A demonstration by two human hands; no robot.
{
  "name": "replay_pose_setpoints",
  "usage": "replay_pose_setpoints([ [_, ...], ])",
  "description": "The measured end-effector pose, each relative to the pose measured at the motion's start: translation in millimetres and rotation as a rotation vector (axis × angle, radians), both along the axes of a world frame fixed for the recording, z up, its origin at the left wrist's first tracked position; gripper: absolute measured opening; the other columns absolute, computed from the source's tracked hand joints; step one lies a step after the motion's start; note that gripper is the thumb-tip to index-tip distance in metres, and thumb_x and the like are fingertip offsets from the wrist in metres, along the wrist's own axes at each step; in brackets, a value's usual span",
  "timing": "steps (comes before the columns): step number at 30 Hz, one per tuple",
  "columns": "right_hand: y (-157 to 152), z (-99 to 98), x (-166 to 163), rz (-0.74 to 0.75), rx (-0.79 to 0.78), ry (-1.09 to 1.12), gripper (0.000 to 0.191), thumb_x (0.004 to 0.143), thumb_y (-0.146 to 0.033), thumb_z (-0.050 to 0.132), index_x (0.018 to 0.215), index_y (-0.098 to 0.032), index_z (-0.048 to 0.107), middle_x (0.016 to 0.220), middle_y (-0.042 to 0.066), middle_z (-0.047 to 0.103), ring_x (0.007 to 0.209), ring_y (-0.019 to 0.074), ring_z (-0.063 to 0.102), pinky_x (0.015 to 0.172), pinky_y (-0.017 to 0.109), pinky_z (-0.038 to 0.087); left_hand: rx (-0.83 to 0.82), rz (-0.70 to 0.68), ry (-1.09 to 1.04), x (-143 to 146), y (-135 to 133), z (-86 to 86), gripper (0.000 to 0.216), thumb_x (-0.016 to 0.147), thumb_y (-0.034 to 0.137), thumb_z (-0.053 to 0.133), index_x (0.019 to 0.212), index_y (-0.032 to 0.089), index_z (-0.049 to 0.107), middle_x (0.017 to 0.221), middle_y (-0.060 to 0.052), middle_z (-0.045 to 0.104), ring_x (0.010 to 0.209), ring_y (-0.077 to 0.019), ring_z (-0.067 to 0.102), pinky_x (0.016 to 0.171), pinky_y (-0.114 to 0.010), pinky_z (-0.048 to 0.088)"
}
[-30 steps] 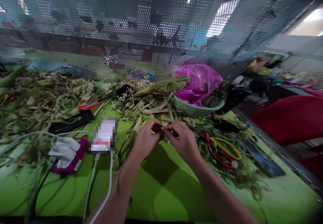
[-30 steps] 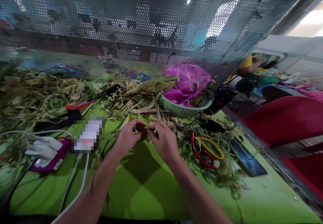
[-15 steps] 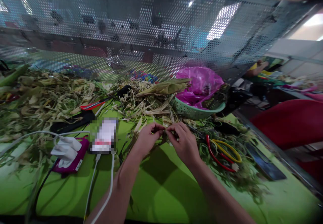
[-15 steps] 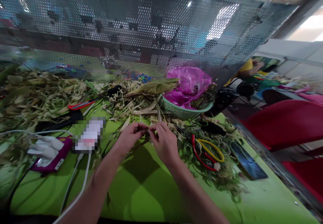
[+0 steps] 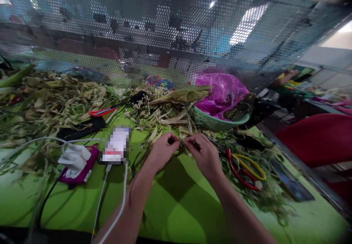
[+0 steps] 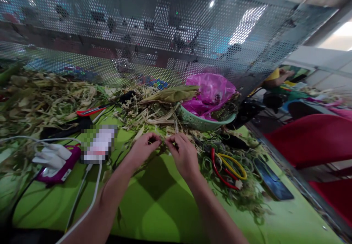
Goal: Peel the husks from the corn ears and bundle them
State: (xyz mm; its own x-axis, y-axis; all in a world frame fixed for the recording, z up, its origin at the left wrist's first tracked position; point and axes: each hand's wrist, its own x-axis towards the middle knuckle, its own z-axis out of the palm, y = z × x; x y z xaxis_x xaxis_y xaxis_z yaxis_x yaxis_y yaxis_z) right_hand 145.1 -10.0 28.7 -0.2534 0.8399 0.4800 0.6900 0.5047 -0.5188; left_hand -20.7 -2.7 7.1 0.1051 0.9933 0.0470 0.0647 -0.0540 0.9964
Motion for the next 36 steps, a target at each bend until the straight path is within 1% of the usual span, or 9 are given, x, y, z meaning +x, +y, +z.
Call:
replay_pose_setpoints([
  [7,5.5,-0.4,7.3,0.000,-0.115,0.008,0.018,0.089,-0.035,0.056,0.077,-0.022,0.058,0.076,0.003,0.061,0.074,0.0200,0.056,0.068,0.031,0.042,-0.010,0.059,-0.030,-4.7,-0.6,5.0,0.008,0.080,0.026,0.058,0.078,0.019,0.056,0.074,0.001,0.057,0.069,-0.0138,0.049,0.067,-0.026,0.036],
  [12,6.8,-4.0,11.8,0.019,-0.420,0.317,0.022,0.087,-0.044,0.056,0.083,-0.022,0.056,0.069,-0.001,0.055,0.051,0.0129,0.049,0.047,0.026,0.041,0.032,0.136,0.038,-9.7,-0.2,3.2,0.005,0.082,0.021,0.056,0.079,0.020,0.053,0.073,0.001,0.057,0.070,-0.0142,0.050,0.068,-0.026,0.037],
  [16,8.5,-2.6,11.7,0.083,-0.551,0.524,0.024,0.083,-0.043,0.061,0.081,-0.021,0.054,0.072,-0.001,0.055,0.056,0.0119,0.050,0.049,0.024,0.046,0.169,0.140,0.253,-13.2,-3.5,6.0,0.006,0.083,0.017,0.054,0.085,0.021,0.059,0.080,-0.002,0.062,0.075,-0.0170,0.053,0.073,-0.028,0.037],
  [20,10.2,1.5,11.9,0.083,-0.480,0.484,0.021,0.080,-0.040,0.065,0.081,-0.020,0.058,0.068,-0.002,0.053,0.061,0.0123,0.049,0.055,0.024,0.045,0.267,0.098,0.337,-14.3,-4.4,9.7,0.024,0.085,0.012,0.049,0.099,0.023,0.066,0.099,-0.007,0.067,0.095,-0.0226,0.057,0.086,-0.034,0.039],
  [23,12.4,0.9,16.4,0.087,-0.426,0.408,0.020,0.079,-0.037,0.066,0.085,-0.019,0.063,0.071,0.000,0.059,0.062,0.0132,0.052,0.058,0.025,0.044,0.280,0.079,0.367,-15.4,-3.3,10.3,0.021,0.084,0.012,0.051,0.089,0.022,0.069,0.098,-0.008,0.067,0.097,-0.0238,0.056,0.091,-0.036,0.038],
  [27,15.9,-1.4,26.2,0.063,-0.292,0.187,0.017,0.082,-0.035,0.063,0.090,-0.021,0.069,0.081,0.003,0.067,0.071,0.0176,0.058,0.067,0.030,0.045,0.266,0.078,0.353,-18.2,-2.1,9.7,0.011,0.081,0.015,0.057,0.078,0.022,0.065,0.085,-0.005,0.065,0.085,-0.0219,0.054,0.084,-0.034,0.039],
  [30,17.8,-0.5,31.8,0.038,-0.200,0.055,0.015,0.085,-0.034,0.061,0.084,-0.023,0.071,0.082,0.003,0.068,0.076,0.0196,0.061,0.072,0.031,0.045,0.249,0.098,0.306,-18.8,-1.7,10.2,0.011,0.083,0.019,0.055,0.074,0.022,0.060,0.074,-0.003,0.060,0.074,-0.0193,0.050,0.076,-0.032,0.038],
  [34,19.2,-0.1,33.8,-0.009,-0.202,-0.008,0.016,0.086,-0.033,0.058,0.076,-0.022,0.066,0.073,0.002,0.066,0.068,0.0186,0.059,0.066,0.030,0.043,0.179,0.132,0.232,-14.1,-2.6,13.9,0.015,0.085,0.025,0.053,0.071,0.021,0.056,0.070,-0.002,0.056,0.070,-0.0174,0.047,0.070,-0.030,0.036],
  [36,19.8,-2.1,33.3,-0.018,-0.246,-0.009,0.017,0.086,-0.033,0.058,0.074,-0.022,0.063,0.069,0.001,0.063,0.063,0.0175,0.057,0.062,0.029,0.041,0.101,0.101,0.097,-10.2,-3.7,16.0,0.015,0.086,0.028,0.052,0.073,0.020,0.057,0.074,-0.002,0.058,0.072,-0.0169,0.048,0.070,-0.029,0.037],
])
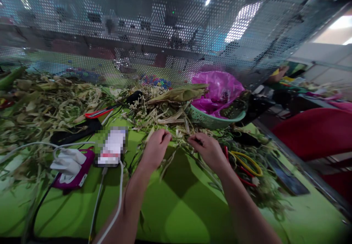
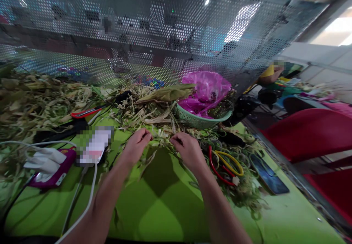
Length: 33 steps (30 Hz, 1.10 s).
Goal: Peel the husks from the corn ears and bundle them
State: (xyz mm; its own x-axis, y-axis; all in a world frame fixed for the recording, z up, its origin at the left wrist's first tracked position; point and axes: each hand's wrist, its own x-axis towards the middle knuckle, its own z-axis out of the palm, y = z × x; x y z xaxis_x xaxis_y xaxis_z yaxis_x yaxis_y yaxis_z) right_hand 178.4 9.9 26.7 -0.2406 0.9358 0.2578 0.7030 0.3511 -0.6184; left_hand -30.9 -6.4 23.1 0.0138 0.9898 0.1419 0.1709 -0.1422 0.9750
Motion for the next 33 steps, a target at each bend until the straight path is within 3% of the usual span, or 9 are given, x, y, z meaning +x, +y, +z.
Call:
replay_pose_setpoints([
  [6,1.4,-6.1,-4.4,-0.012,-0.174,0.195,0.029,0.083,-0.038,0.060,0.061,-0.020,0.053,0.056,-0.004,0.049,0.055,0.0135,0.046,0.055,0.025,0.035,-0.103,-0.123,-0.511,3.7,-3.1,1.8,0.016,0.081,0.021,0.054,0.065,0.018,0.052,0.092,-0.003,0.066,0.077,-0.0114,0.052,0.074,-0.023,0.041],
  [10,-2.0,-0.8,-10.9,0.011,-0.282,0.579,0.026,0.075,-0.032,0.067,0.057,-0.019,0.052,0.059,-0.003,0.048,0.056,0.0117,0.042,0.054,0.025,0.033,-0.162,-0.206,-0.786,1.1,-3.2,1.6,0.016,0.079,0.022,0.059,0.067,0.017,0.050,0.089,-0.003,0.067,0.061,-0.0071,0.044,0.064,-0.020,0.039],
  [14,-8.8,7.4,-19.0,0.068,-0.312,0.996,0.028,0.067,-0.021,0.069,0.050,-0.018,0.048,0.078,0.000,0.056,0.059,0.0095,0.042,0.055,0.024,0.035,-0.207,-0.257,-0.941,2.0,-2.6,0.0,0.015,0.079,0.024,0.065,0.073,0.016,0.054,0.086,-0.004,0.067,0.061,-0.0065,0.046,0.060,-0.019,0.039],
  [19,-17.4,12.3,-25.2,0.170,-0.477,1.238,0.027,0.067,-0.025,0.072,0.054,-0.017,0.050,0.097,0.002,0.061,0.051,0.0064,0.033,0.047,0.023,0.032,-0.248,-0.247,-1.015,4.2,-2.2,-1.8,0.014,0.078,0.023,0.067,0.075,0.016,0.055,0.080,-0.002,0.063,0.066,-0.0069,0.051,0.059,-0.017,0.038],
  [22,-21.1,14.1,-28.0,0.225,-0.560,1.248,0.030,0.072,-0.037,0.072,0.061,-0.020,0.051,0.081,0.001,0.060,0.047,0.0070,0.029,0.043,0.022,0.027,-0.262,-0.228,-0.993,4.8,-2.8,0.5,0.017,0.077,0.024,0.069,0.073,0.016,0.054,0.077,-0.001,0.061,0.065,-0.0074,0.051,0.058,-0.018,0.037],
  [25,-22.3,16.6,-33.3,0.212,-0.560,1.215,0.032,0.074,-0.040,0.072,0.064,-0.020,0.050,0.066,-0.002,0.048,0.048,0.0078,0.029,0.042,0.021,0.026,-0.270,-0.186,-0.939,6.9,-2.7,3.2,0.021,0.075,0.027,0.069,0.070,0.017,0.051,0.074,0.000,0.059,0.057,-0.0061,0.044,0.055,-0.019,0.035],
  [30,-20.4,17.6,-41.4,0.126,-0.508,1.171,0.034,0.077,-0.037,0.071,0.062,-0.019,0.047,0.062,-0.003,0.040,0.051,0.0076,0.031,0.041,0.019,0.024,-0.252,-0.024,-0.831,11.7,0.1,0.4,0.023,0.072,0.030,0.069,0.067,0.017,0.050,0.070,0.001,0.057,0.058,-0.0074,0.043,0.054,-0.020,0.032],
  [33,-19.8,13.4,-41.0,0.082,-0.477,1.142,0.033,0.079,-0.039,0.069,0.065,-0.019,0.047,0.062,-0.004,0.041,0.050,0.0070,0.029,0.041,0.020,0.020,-0.253,0.001,-0.791,11.1,0.2,-0.9,0.020,0.073,0.030,0.067,0.069,0.017,0.052,0.072,0.000,0.058,0.060,-0.0083,0.045,0.057,-0.021,0.034],
])
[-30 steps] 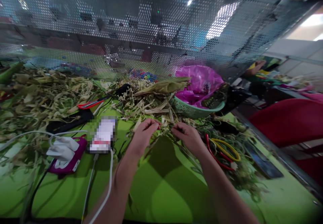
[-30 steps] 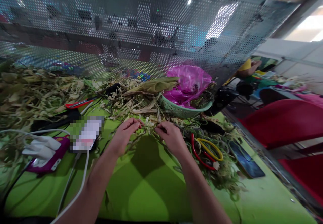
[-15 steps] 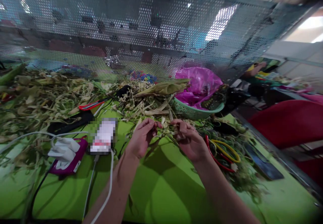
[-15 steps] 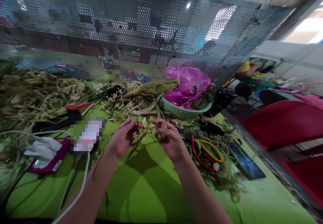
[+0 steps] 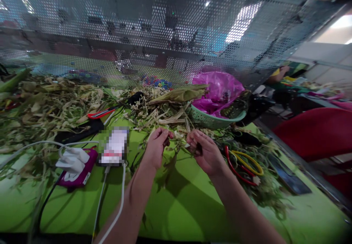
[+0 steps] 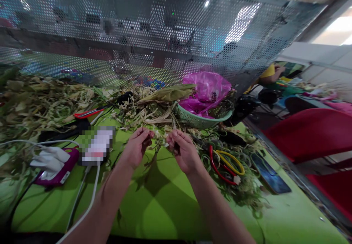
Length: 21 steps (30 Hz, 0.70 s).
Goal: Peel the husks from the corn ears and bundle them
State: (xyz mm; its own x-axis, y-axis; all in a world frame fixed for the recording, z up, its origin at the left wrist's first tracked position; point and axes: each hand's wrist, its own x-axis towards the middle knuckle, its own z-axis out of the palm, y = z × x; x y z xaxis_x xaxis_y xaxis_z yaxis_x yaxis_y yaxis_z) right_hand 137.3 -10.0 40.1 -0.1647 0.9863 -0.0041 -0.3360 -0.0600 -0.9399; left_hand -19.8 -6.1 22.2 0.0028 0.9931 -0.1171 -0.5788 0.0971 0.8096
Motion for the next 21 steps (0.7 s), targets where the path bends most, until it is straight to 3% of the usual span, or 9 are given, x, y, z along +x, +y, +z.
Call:
replay_pose_setpoints([
  [3,-0.4,-4.8,2.6,0.025,0.021,-0.130,0.028,0.081,-0.041,0.068,0.073,-0.020,0.052,0.062,-0.005,0.042,0.049,0.0070,0.029,0.042,0.020,0.019,0.062,-0.029,0.130,-2.2,-2.0,1.9,0.017,0.077,0.031,0.063,0.071,0.017,0.056,0.077,-0.001,0.060,0.064,-0.0094,0.046,0.062,-0.022,0.037],
  [5,-0.4,-7.0,3.8,0.031,0.083,-0.256,0.023,0.079,-0.039,0.070,0.088,-0.023,0.057,0.061,-0.006,0.043,0.051,0.0082,0.032,0.045,0.021,0.023,0.123,-0.045,0.246,-3.0,-3.5,3.3,0.016,0.080,0.032,0.060,0.076,0.017,0.059,0.078,-0.001,0.059,0.068,-0.0108,0.047,0.066,-0.023,0.038],
  [7,0.4,-9.0,3.9,-0.005,0.189,-0.404,0.030,0.075,-0.035,0.073,0.100,-0.024,0.060,0.064,-0.006,0.047,0.055,0.0100,0.037,0.051,0.022,0.030,0.180,-0.056,0.336,-2.7,-4.6,3.4,0.017,0.082,0.035,0.058,0.080,0.018,0.061,0.077,0.000,0.057,0.072,-0.0122,0.048,0.069,-0.025,0.039],
  [11,3.5,-14.5,1.7,-0.034,0.314,-0.573,0.020,0.073,-0.034,0.072,0.089,-0.021,0.067,0.078,-0.001,0.058,0.063,0.0123,0.044,0.060,0.026,0.038,0.261,-0.072,0.446,-0.8,-5.2,0.5,0.021,0.083,0.040,0.059,0.080,0.019,0.061,0.080,-0.001,0.057,0.078,-0.0142,0.050,0.074,-0.027,0.040],
  [17,3.4,-15.6,1.1,-0.067,0.192,-0.432,0.020,0.074,-0.037,0.072,0.081,-0.019,0.065,0.068,-0.002,0.057,0.059,0.0113,0.047,0.055,0.024,0.037,0.221,-0.147,0.398,1.3,-4.1,-6.4,0.027,0.083,0.042,0.061,0.096,0.019,0.061,0.093,-0.004,0.062,0.088,-0.0158,0.055,0.084,-0.029,0.043],
  [21,3.4,-13.3,3.2,-0.061,0.090,-0.238,0.021,0.072,-0.037,0.076,0.080,-0.020,0.066,0.066,-0.002,0.059,0.058,0.0102,0.049,0.055,0.023,0.039,0.216,-0.267,0.440,3.3,-2.6,-11.2,0.036,0.073,0.040,0.073,0.097,0.016,0.061,0.095,-0.008,0.064,0.090,-0.0185,0.058,0.083,-0.032,0.044],
])
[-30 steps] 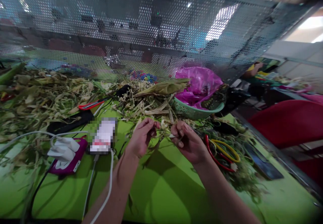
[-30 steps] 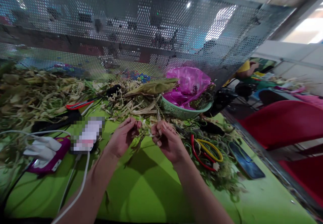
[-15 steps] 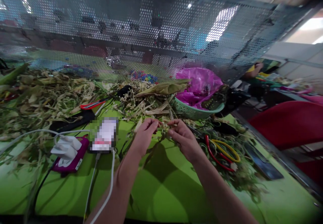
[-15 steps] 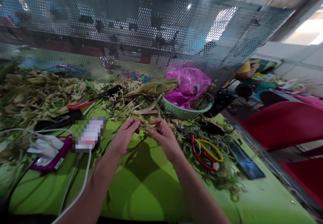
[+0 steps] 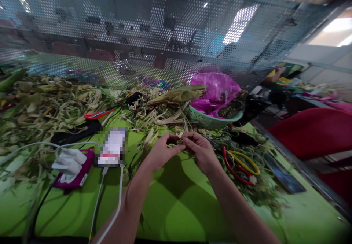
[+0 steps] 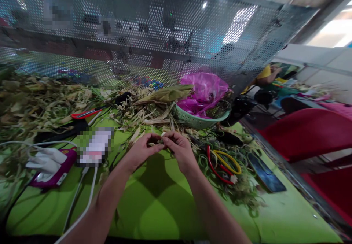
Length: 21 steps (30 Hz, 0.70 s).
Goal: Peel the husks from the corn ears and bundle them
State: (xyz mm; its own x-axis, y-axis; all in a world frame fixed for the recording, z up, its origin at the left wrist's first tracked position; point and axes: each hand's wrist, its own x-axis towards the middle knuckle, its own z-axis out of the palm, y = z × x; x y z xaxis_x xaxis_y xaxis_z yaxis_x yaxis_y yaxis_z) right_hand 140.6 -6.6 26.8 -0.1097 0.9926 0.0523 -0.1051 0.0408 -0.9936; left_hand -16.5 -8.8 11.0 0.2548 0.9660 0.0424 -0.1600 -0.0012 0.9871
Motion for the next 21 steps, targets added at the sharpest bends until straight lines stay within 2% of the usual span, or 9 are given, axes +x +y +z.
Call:
replay_pose_setpoints([
  [3,1.0,-0.7,1.9,0.009,0.000,0.047,0.022,0.071,-0.037,0.077,0.082,-0.020,0.068,0.067,-0.001,0.061,0.061,0.0110,0.053,0.059,0.024,0.042,0.018,-0.034,0.004,1.2,1.8,-3.3,0.030,0.074,0.036,0.072,0.093,0.015,0.064,0.092,-0.007,0.066,0.087,-0.0184,0.058,0.082,-0.032,0.044],
  [6,1.4,-0.2,3.8,0.013,0.009,0.062,0.020,0.071,-0.035,0.078,0.082,-0.020,0.069,0.070,-0.001,0.062,0.065,0.0118,0.055,0.062,0.024,0.044,-0.021,-0.007,-0.029,1.4,3.6,-6.3,0.026,0.076,0.034,0.070,0.094,0.015,0.065,0.091,-0.007,0.067,0.083,-0.0169,0.059,0.080,-0.031,0.044],
  [10,0.5,3.5,5.2,-0.059,-0.042,0.062,0.021,0.071,-0.034,0.078,0.083,-0.020,0.068,0.067,-0.002,0.061,0.052,0.0082,0.047,0.048,0.021,0.038,-0.100,0.031,-0.076,0.9,4.3,-7.3,0.026,0.075,0.035,0.070,0.092,0.016,0.067,0.086,-0.005,0.067,0.074,-0.0138,0.058,0.074,-0.028,0.044],
  [12,0.3,5.0,5.7,-0.091,-0.055,0.065,0.021,0.070,-0.034,0.078,0.080,-0.020,0.067,0.064,-0.003,0.059,0.048,0.0074,0.042,0.044,0.020,0.033,-0.147,0.057,-0.090,0.5,4.0,-5.6,0.025,0.073,0.034,0.071,0.090,0.016,0.067,0.082,-0.003,0.066,0.070,-0.0127,0.058,0.070,-0.026,0.044],
  [16,0.5,5.3,7.7,-0.058,-0.034,0.103,0.020,0.068,-0.032,0.079,0.075,-0.019,0.065,0.061,-0.003,0.056,0.054,0.0095,0.047,0.048,0.021,0.039,-0.224,0.108,-0.103,-0.7,3.1,0.2,0.025,0.070,0.031,0.072,0.088,0.015,0.065,0.073,-0.001,0.063,0.065,-0.0118,0.056,0.065,-0.025,0.043],
  [21,0.2,5.0,10.4,-0.013,-0.006,0.088,0.016,0.072,-0.029,0.077,0.074,-0.019,0.066,0.059,-0.003,0.056,0.053,0.0088,0.045,0.048,0.020,0.038,-0.256,0.143,-0.205,0.0,1.0,6.5,0.024,0.067,0.031,0.074,0.079,0.014,0.064,0.068,0.001,0.060,0.060,-0.0092,0.053,0.064,-0.023,0.042],
])
